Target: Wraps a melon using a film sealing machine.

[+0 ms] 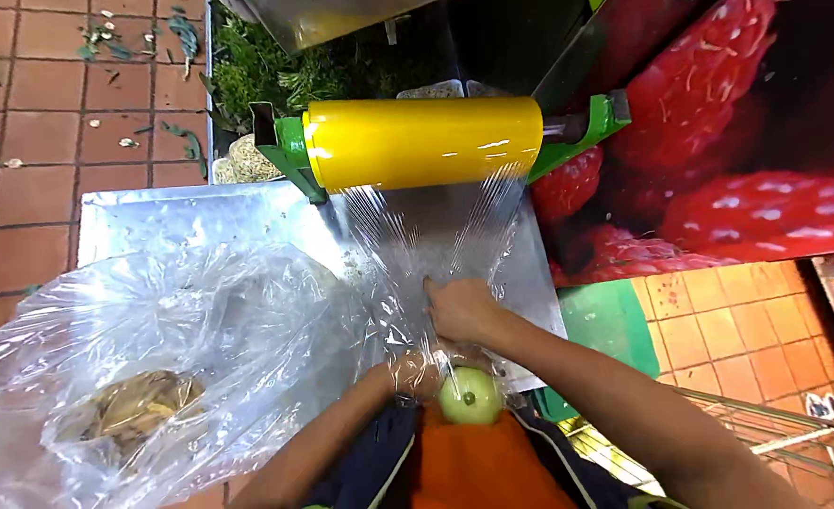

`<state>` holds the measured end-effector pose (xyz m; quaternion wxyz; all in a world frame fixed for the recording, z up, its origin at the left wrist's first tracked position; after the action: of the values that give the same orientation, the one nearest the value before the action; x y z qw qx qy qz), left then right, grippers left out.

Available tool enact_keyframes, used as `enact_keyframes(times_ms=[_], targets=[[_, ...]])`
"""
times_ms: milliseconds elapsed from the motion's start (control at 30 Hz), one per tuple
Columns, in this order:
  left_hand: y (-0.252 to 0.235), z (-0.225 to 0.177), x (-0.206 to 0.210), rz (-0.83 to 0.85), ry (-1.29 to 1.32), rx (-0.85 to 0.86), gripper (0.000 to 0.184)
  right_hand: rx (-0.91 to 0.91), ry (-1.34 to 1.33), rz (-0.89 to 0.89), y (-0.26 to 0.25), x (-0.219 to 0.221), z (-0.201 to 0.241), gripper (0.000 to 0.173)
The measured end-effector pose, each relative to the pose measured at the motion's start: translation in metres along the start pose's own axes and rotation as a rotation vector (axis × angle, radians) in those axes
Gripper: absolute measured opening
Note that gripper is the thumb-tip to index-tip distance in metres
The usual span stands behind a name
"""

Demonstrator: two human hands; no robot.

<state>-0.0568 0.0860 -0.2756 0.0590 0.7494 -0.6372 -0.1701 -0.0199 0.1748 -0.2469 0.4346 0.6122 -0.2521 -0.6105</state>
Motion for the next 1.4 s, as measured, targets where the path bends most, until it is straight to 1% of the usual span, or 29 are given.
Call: enact_keyframes(times_ms=[33, 67, 100, 133, 167, 200, 233, 267, 300, 333, 367, 400, 433, 500, 533, 600, 667, 733, 767, 800, 833, 867, 967, 1033, 1100, 1200, 1300, 1367, 1400], targets=[[0.001, 0.001, 0.001, -0.043, 0.040, 0.044, 0.038, 0.029, -0.007, 0.060, -0.012, 0.003, 0.000, 0.054], [-0.001, 0.004, 0.004, -0.052, 0.059, 0.042, 0.036, 0.065, -0.011, 0.107, -0.022, 0.004, 0.000, 0.062], [-0.005, 0.005, 0.010, -0.025, 0.055, -0.014, 0.033, 0.105, 0.000, 0.140, -0.032, 0.006, -0.001, 0.077], [-0.007, -0.002, 0.015, 0.022, 0.068, -0.115, 0.026, 0.149, 0.008, 0.167, -0.041, 0.011, -0.002, 0.097], [-0.008, -0.011, 0.021, 0.085, 0.089, -0.192, 0.026, 0.195, 0.008, 0.177, -0.051, 0.019, -0.002, 0.115], [-0.010, -0.015, 0.028, 0.116, 0.107, -0.205, 0.024, 0.205, -0.022, 0.147, -0.059, 0.025, -0.002, 0.126], [-0.008, -0.021, 0.030, 0.100, 0.118, -0.165, 0.023, 0.170, -0.065, 0.101, -0.064, 0.029, -0.002, 0.128], [-0.001, -0.028, 0.026, 0.066, 0.140, -0.130, 0.023, 0.098, -0.073, 0.079, -0.066, 0.031, -0.002, 0.123], [0.009, -0.036, 0.019, 0.020, 0.148, -0.119, 0.025, -0.015, -0.044, 0.062, -0.065, 0.033, 0.000, 0.111], [0.019, -0.037, 0.015, -0.006, 0.164, -0.159, 0.023, -0.139, -0.061, 0.063, -0.060, 0.035, 0.000, 0.090], [0.027, -0.030, 0.016, -0.018, 0.152, -0.216, 0.025, -0.267, -0.154, 0.082, -0.051, 0.037, -0.003, 0.062], [0.033, -0.022, 0.018, -0.014, 0.150, -0.281, 0.030, -0.374, -0.342, 0.122, -0.041, 0.037, -0.009, 0.040], [0.032, -0.015, 0.019, -0.031, 0.111, -0.265, 0.032, -0.423, -0.617, 0.189, -0.029, 0.037, -0.015, 0.032], [0.028, -0.012, 0.020, -0.062, 0.070, -0.176, 0.033, -0.509, -1.108, 0.268, -0.003, 0.030, -0.021, 0.037], [0.024, -0.011, 0.021, -0.077, 0.058, -0.094, 0.035, -0.568, -1.246, 0.284, 0.010, 0.026, -0.020, 0.040], [0.015, -0.007, 0.025, -0.095, 0.078, 0.013, 0.036, -0.660, -1.337, 0.276, 0.036, 0.021, -0.020, 0.043], [0.012, -0.019, 0.023, -0.061, 0.076, -0.013, 0.029, -0.688, -1.229, 0.177, 0.060, 0.021, -0.024, 0.044], [0.008, -0.042, 0.023, 0.023, 0.008, -0.062, 0.026, -0.620, -0.901, -0.034, 0.071, 0.020, -0.028, 0.040], [0.003, -0.039, 0.026, 0.015, 0.013, -0.010, 0.027, -0.543, -0.674, -0.140, 0.070, 0.021, -0.027, 0.038], [-0.002, -0.033, 0.031, -0.002, 0.031, 0.076, 0.032, -0.480, -0.490, -0.206, 0.063, 0.027, -0.025, 0.038], [-0.006, -0.032, 0.035, -0.021, 0.027, 0.166, 0.036, -0.449, -0.379, -0.238, 0.053, 0.037, -0.021, 0.038], [-0.008, -0.034, 0.037, -0.031, 0.014, 0.185, 0.037, -0.433, -0.331, -0.234, 0.043, 0.047, -0.018, 0.039], [-0.002, -0.040, 0.040, -0.027, -0.081, 0.041, 0.042, -0.396, -0.317, -0.214, 0.028, 0.063, -0.019, 0.041], [0.008, -0.048, 0.048, -0.036, -0.176, -0.003, 0.047, -0.443, -0.383, -0.146, 0.032, 0.076, -0.011, 0.042], [0.019, -0.057, 0.053, -0.106, -0.264, -0.032, 0.047, -0.526, -0.488, -0.049, 0.038, 0.081, -0.002, 0.042], [0.031, -0.067, 0.053, -0.344, -0.241, 0.127, 0.048, -0.568, -0.561, 0.088, 0.043, 0.084, 0.008, 0.044], [0.052, -0.068, 0.056, -0.523, -0.128, 0.108, 0.039, -0.566, -0.562, 0.189, 0.048, 0.096, 0.010, 0.045], [0.067, -0.058, 0.055, -0.628, 0.116, 0.117, 0.037, -0.585, -0.537, 0.207, 0.054, 0.101, 0.009, 0.044], [0.074, -0.047, 0.055, -0.681, 0.294, 0.104, 0.032, -0.612, -0.518, 0.203, 0.056, 0.102, 0.009, 0.043]])
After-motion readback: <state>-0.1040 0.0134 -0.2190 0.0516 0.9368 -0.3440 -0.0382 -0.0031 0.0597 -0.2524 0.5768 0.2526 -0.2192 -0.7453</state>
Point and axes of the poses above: each hand's wrist, its own y-axis away from the middle knuckle, its own x-axis out of the palm, z = x × y, the point moved 9 cm from there along -y, towards the middle knuckle, and after that the axes turned 13 degrees about z, right-handed, at the moved point
